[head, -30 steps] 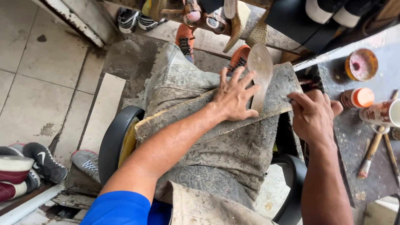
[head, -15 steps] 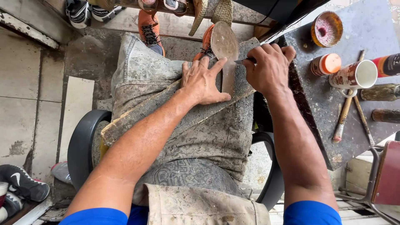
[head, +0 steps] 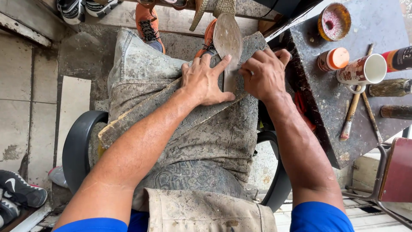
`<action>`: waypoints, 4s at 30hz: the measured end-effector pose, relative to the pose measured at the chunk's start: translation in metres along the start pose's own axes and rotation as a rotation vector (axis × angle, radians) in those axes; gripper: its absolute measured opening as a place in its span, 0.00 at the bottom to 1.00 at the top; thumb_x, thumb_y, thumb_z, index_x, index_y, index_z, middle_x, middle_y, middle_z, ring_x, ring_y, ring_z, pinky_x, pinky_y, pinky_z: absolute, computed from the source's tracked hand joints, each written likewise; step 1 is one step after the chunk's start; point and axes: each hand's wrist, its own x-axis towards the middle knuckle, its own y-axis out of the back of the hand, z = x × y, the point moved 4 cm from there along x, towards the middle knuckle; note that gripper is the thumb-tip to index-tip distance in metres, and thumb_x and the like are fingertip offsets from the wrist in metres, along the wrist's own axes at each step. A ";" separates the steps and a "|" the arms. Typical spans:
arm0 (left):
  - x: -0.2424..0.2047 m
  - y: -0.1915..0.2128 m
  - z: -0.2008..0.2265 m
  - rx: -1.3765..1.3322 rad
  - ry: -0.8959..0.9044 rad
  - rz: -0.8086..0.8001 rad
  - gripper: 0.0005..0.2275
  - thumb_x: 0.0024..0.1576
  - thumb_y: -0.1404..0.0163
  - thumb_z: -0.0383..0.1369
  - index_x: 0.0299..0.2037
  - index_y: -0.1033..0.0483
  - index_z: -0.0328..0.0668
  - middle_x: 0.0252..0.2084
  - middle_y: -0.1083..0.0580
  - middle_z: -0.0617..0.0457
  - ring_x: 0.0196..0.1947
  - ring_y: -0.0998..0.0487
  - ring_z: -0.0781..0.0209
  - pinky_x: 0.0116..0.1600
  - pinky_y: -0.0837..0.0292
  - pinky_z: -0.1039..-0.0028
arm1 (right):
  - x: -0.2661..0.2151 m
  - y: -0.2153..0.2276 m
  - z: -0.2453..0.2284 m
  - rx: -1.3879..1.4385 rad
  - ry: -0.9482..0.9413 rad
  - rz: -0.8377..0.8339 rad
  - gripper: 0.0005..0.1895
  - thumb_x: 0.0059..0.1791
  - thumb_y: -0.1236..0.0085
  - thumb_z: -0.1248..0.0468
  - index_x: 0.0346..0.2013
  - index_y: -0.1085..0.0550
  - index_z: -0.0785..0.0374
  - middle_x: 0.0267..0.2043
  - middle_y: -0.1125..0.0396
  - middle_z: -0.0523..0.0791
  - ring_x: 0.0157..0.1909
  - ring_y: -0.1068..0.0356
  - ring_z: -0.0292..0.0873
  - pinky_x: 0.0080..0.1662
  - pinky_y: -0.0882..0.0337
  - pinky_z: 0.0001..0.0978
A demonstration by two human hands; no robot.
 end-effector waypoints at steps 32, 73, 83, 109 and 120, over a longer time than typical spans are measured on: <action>-0.005 -0.005 -0.002 0.066 0.021 -0.059 0.49 0.46 0.43 0.68 0.77 0.50 0.64 0.59 0.36 0.38 0.53 0.28 0.42 0.50 0.29 0.47 | -0.029 0.007 -0.021 0.096 0.038 -0.066 0.11 0.48 0.36 0.54 0.24 0.28 0.47 0.27 0.37 0.37 0.34 0.36 0.43 0.52 0.46 0.46; -0.030 0.024 0.014 -0.030 0.000 -0.165 0.53 0.37 0.36 0.67 0.74 0.42 0.56 0.76 0.54 0.27 0.76 0.57 0.29 0.69 0.70 0.26 | -0.040 0.048 -0.010 0.090 -0.021 -0.030 0.10 0.45 0.33 0.54 0.23 0.27 0.40 0.27 0.34 0.34 0.36 0.30 0.38 0.48 0.47 0.38; -0.020 0.013 0.009 -0.028 0.033 -0.132 0.46 0.45 0.37 0.59 0.74 0.44 0.60 0.75 0.53 0.33 0.75 0.51 0.34 0.65 0.65 0.18 | 0.002 -0.007 0.027 -0.059 -0.094 0.069 0.07 0.45 0.31 0.55 0.31 0.23 0.48 0.29 0.36 0.40 0.38 0.31 0.44 0.51 0.44 0.45; -0.019 0.012 0.003 -0.009 0.053 -0.190 0.48 0.45 0.38 0.64 0.75 0.48 0.65 0.74 0.51 0.38 0.64 0.35 0.38 0.62 0.50 0.19 | -0.016 -0.008 -0.001 -0.049 -0.072 0.003 0.12 0.48 0.37 0.55 0.22 0.30 0.46 0.27 0.40 0.36 0.35 0.36 0.43 0.51 0.46 0.46; -0.015 0.004 -0.002 -0.016 0.056 -0.197 0.51 0.42 0.37 0.66 0.76 0.50 0.68 0.75 0.52 0.38 0.64 0.34 0.39 0.62 0.50 0.19 | -0.013 0.001 -0.027 -0.098 0.007 -0.027 0.10 0.45 0.43 0.60 0.19 0.29 0.45 0.24 0.39 0.34 0.31 0.35 0.40 0.51 0.44 0.48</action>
